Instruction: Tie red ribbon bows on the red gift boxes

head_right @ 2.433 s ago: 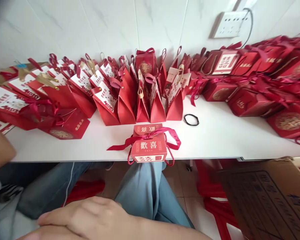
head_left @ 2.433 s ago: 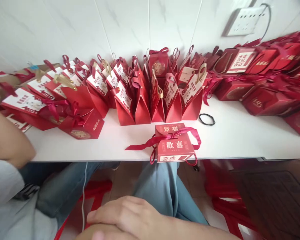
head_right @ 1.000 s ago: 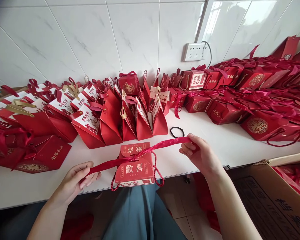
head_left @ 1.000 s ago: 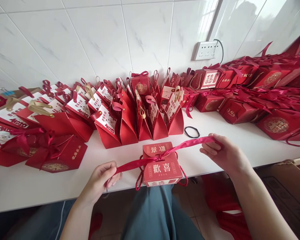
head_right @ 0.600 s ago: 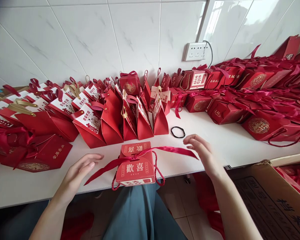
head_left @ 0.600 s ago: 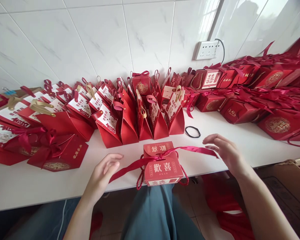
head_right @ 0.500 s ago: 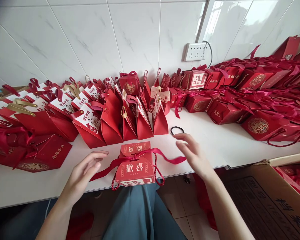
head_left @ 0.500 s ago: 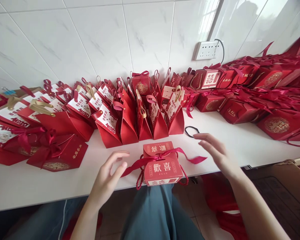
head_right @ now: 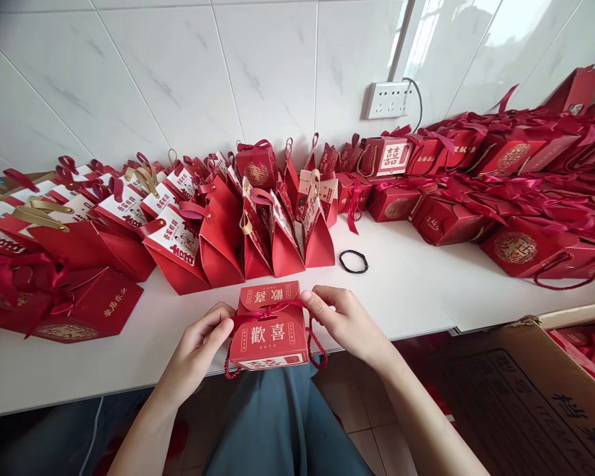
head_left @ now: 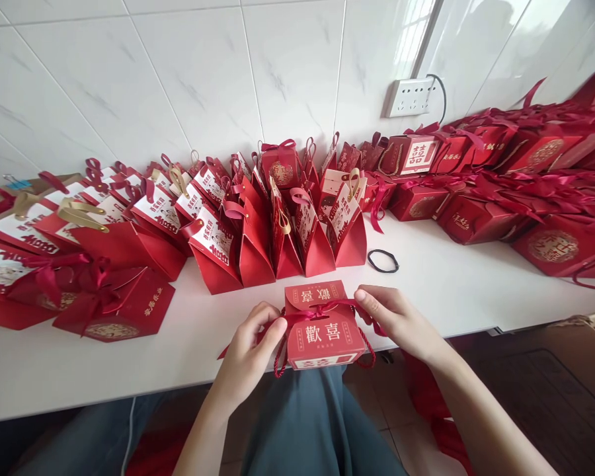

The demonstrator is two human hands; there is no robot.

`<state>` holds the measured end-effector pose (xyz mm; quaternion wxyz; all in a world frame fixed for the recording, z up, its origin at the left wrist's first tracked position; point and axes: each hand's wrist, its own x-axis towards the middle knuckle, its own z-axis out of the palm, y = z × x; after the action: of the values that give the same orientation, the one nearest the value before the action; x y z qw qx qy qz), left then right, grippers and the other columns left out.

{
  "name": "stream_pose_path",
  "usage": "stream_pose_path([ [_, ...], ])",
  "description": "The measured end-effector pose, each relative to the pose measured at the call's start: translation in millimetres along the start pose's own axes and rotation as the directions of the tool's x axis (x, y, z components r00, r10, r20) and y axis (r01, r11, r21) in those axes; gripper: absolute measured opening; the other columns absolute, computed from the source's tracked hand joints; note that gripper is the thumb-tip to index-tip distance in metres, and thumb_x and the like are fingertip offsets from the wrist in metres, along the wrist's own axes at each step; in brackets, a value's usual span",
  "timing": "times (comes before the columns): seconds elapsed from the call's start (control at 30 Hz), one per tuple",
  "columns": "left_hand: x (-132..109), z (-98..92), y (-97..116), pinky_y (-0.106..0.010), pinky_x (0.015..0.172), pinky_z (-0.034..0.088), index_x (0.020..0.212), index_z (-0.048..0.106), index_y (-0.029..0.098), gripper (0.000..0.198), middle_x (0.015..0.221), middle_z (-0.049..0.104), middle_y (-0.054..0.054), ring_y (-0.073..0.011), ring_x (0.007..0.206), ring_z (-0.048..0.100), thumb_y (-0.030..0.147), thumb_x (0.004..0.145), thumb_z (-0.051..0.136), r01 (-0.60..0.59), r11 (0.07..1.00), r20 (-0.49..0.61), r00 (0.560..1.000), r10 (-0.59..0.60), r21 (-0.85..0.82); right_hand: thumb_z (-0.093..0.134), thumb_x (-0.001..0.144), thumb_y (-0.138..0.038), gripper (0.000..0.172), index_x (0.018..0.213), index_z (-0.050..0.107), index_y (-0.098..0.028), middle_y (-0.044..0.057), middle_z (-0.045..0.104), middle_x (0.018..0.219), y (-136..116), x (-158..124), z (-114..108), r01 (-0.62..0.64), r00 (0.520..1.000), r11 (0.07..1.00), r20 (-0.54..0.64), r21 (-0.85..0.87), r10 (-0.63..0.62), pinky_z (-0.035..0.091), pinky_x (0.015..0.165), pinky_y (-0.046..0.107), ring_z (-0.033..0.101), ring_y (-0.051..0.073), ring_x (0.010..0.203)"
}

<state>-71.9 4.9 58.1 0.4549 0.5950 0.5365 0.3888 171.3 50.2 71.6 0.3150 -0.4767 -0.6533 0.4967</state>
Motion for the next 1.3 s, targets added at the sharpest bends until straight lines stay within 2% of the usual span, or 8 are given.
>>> stream_pose_path([
  [0.13, 1.2, 1.8, 0.2, -0.024, 0.061, 0.03, 0.067, 0.036, 0.02, 0.046, 0.069, 0.035, 0.003, -0.0116, 0.064, 0.033, 0.056, 0.091, 0.048, 0.011, 0.996, -0.009, 1.0, -0.012, -0.088, 0.06, 0.082, -0.066, 0.055, 0.059, 0.04, -0.019, -0.006, 0.034, 0.058, -1.4, -0.3, 2.1, -0.003, 0.997, 0.984, 0.081, 0.176, -0.011, 0.023, 0.051, 0.025, 0.028, 0.009, 0.054],
  [0.23, 2.8, 2.6, -2.4, -0.025, 0.059, 0.027, 0.066, 0.038, 0.019, 0.045, 0.066, 0.035, 0.003, -0.0112, 0.063, 0.031, 0.053, 0.091, 0.052, 0.011, 0.986, -0.015, 1.0, -0.014, -0.168, 0.064, 0.081, -0.061, 0.054, 0.057, 0.04, -0.019, -0.005, 0.036, 0.056, 2.8, 1.6, 2.8, 0.003, 0.995, 0.947, 0.097, 0.321, -0.036, 0.022, 0.052, 0.025, 0.028, 0.009, 0.054],
  [0.4, 5.7, 4.5, -10.3, -0.025, 0.057, 0.024, 0.064, 0.033, 0.019, 0.046, 0.066, 0.029, 0.004, -0.0105, 0.061, 0.027, 0.051, 0.09, 0.054, -0.013, 0.962, -0.025, 1.0, 0.007, -0.272, 0.062, 0.084, -0.056, 0.051, 0.057, 0.039, -0.02, -0.005, 0.035, 0.055, 18.4, 5.8, 6.0, -0.016, 0.994, 0.898, 0.103, 0.44, -0.033, 0.018, 0.05, 0.026, 0.024, 0.009, 0.051],
  [0.63, 10.3, 9.5, -18.1, -0.025, 0.055, 0.025, 0.062, 0.032, 0.019, 0.046, 0.066, 0.03, 0.003, -0.0098, 0.059, 0.028, 0.048, 0.088, 0.057, -0.041, 0.918, -0.007, 0.999, 0.041, -0.395, 0.065, 0.081, -0.056, 0.054, 0.056, 0.034, -0.02, -0.006, 0.034, 0.054, 28.6, 7.5, 13.4, -0.022, 0.99, 0.824, 0.13, 0.567, -0.063, 0.021, 0.049, 0.024, 0.025, 0.008, 0.049],
  [0.83, 11.3, 12.0, -17.9, -0.025, 0.055, 0.024, 0.061, 0.031, 0.018, 0.048, 0.067, 0.03, 0.003, -0.0098, 0.059, 0.027, 0.049, 0.086, 0.058, -0.052, 0.912, -0.043, 0.998, 0.037, -0.406, 0.066, 0.078, -0.059, 0.058, 0.054, 0.029, -0.021, -0.006, 0.031, 0.054, 34.7, 8.2, 16.6, 0.003, 0.99, 0.802, 0.111, 0.598, -0.086, 0.023, 0.049, 0.024, 0.026, 0.008, 0.049],
  [1.07, 12.6, 10.2, -15.3, -0.026, 0.056, 0.024, 0.059, 0.03, 0.019, 0.049, 0.066, 0.029, 0.003, -0.0108, 0.06, 0.027, 0.051, 0.085, 0.057, -0.057, 0.942, -0.068, 0.997, 0.036, -0.33, 0.065, 0.079, -0.06, 0.058, 0.054, 0.031, -0.021, -0.006, 0.033, 0.055, 42.0, 12.2, 14.3, 0.052, 0.987, 0.838, 0.102, 0.543, -0.127, 0.023, 0.05, 0.025, 0.028, 0.009, 0.049],
  [1.2, 11.4, 7.9, -8.6, -0.026, 0.055, 0.025, 0.06, 0.033, 0.019, 0.045, 0.065, 0.03, 0.003, -0.0108, 0.059, 0.028, 0.048, 0.087, 0.055, -0.045, 0.966, -0.062, 0.998, 0.03, -0.253, 0.063, 0.085, -0.055, 0.051, 0.055, 0.041, -0.019, -0.005, 0.036, 0.056, 38.6, 9.3, 7.6, 0.105, 0.982, 0.872, 0.086, 0.479, -0.165, 0.024, 0.052, 0.026, 0.031, 0.01, 0.052],
  [1.3, 8.3, 5.2, -0.5, -0.025, 0.056, 0.027, 0.061, 0.037, 0.019, 0.041, 0.065, 0.034, 0.003, -0.0109, 0.06, 0.031, 0.044, 0.089, 0.054, -0.048, 0.979, -0.081, 0.996, 0.032, -0.196, 0.062, 0.089, -0.047, 0.043, 0.059, 0.052, -0.018, -0.003, 0.041, 0.059, 24.3, 1.5, -0.1, 0.163, 0.975, 0.884, 0.064, 0.437, -0.212, 0.028, 0.055, 0.027, 0.035, 0.011, 0.056],
])
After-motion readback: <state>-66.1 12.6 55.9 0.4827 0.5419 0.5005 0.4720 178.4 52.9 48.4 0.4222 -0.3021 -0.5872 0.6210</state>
